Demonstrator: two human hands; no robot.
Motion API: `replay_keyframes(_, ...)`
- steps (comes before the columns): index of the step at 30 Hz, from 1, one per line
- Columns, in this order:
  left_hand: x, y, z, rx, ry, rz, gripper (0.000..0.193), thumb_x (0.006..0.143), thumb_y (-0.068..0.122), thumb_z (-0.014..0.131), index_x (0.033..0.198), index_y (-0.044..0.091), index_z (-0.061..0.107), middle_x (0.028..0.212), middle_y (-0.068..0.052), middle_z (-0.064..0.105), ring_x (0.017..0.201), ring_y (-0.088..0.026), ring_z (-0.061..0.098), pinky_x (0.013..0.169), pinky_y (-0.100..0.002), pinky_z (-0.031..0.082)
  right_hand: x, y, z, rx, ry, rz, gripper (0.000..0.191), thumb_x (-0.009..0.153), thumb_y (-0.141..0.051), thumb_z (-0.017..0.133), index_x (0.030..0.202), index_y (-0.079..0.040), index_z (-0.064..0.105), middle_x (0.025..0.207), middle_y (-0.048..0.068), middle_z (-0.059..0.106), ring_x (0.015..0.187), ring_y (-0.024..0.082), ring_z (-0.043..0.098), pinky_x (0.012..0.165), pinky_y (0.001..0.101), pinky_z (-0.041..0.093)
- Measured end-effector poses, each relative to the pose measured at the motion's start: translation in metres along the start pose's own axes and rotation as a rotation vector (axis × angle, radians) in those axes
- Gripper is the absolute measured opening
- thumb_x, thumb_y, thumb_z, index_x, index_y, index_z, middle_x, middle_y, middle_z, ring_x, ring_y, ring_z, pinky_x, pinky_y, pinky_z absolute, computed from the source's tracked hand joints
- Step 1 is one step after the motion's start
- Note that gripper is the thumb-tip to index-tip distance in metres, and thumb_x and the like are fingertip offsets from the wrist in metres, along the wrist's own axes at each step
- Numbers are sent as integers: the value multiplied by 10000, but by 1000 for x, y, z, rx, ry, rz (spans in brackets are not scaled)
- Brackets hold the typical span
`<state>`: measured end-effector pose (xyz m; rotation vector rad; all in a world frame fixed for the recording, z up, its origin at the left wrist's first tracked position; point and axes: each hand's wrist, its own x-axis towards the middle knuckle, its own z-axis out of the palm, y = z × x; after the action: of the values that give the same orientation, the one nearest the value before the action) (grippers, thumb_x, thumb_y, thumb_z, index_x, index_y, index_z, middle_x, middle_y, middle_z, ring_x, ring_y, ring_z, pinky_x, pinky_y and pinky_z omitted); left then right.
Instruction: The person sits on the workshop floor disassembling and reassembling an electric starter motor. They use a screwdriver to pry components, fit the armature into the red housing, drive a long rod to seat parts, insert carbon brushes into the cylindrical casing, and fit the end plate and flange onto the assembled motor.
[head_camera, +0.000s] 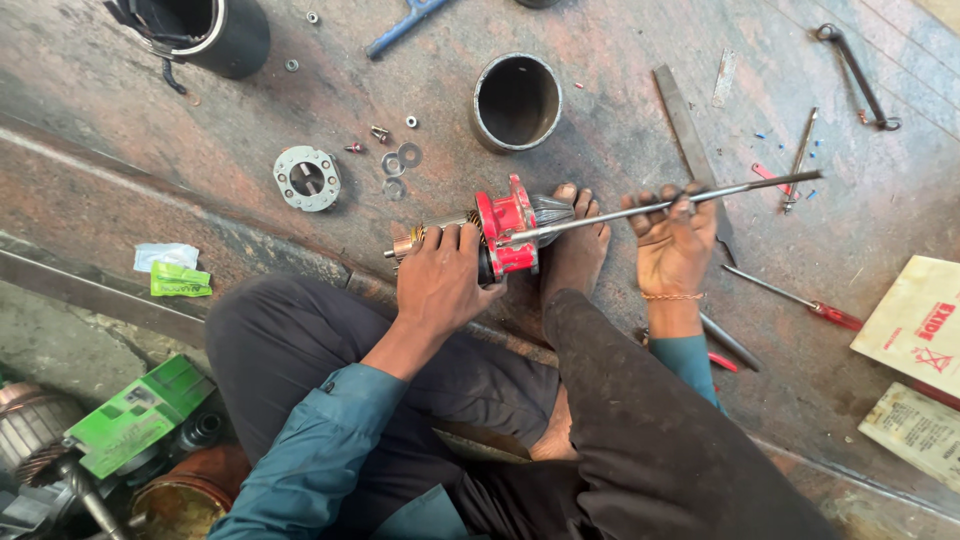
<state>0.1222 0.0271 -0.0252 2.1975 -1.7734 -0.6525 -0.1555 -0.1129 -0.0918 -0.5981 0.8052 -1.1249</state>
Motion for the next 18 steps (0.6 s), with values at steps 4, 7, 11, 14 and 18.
replay_keyframes(4,0,-1,0,0,8,2,703,599,487,921,1030,54,575,1002,-116,663,988,-306,650,746,-448,557,-7,16,-4,23,47,41,275,1029,-146,701,1237,-147,520,1112,39,633,1093,255,686,1082,551,582)
replay_keyframes(7,-1,-1,0,-9,23,6,716,596,481,920,1049,46,576,1005,-122,662,986,-308,649,753,-447,554,-8,18,-10,65,-8,38,271,1069,-126,696,1280,-138,527,1169,51,638,1180,275,674,1140,568,560)
replay_keyframes(11,-1,-2,0,-8,10,23,704,609,477,917,1049,42,580,1004,-121,659,985,-311,644,769,-445,552,-2,15,-14,91,-53,98,332,1043,-111,692,1339,-130,544,1298,90,651,1282,323,652,1158,571,537)
replay_keyframes(14,-2,-1,-1,8,56,44,710,602,468,913,1068,37,595,1003,-110,662,969,-308,638,773,-445,550,0,14,-15,82,-36,147,376,1010,-102,690,1360,-109,553,1323,109,667,1294,329,653,1148,564,540)
replay_keyframes(18,-2,-1,-1,-5,30,22,700,613,462,911,1078,39,602,1003,-110,658,970,-303,633,784,-443,544,-2,17,-22,45,-11,107,322,1023,-111,699,1318,-106,570,1251,101,699,1243,309,678,1124,545,554)
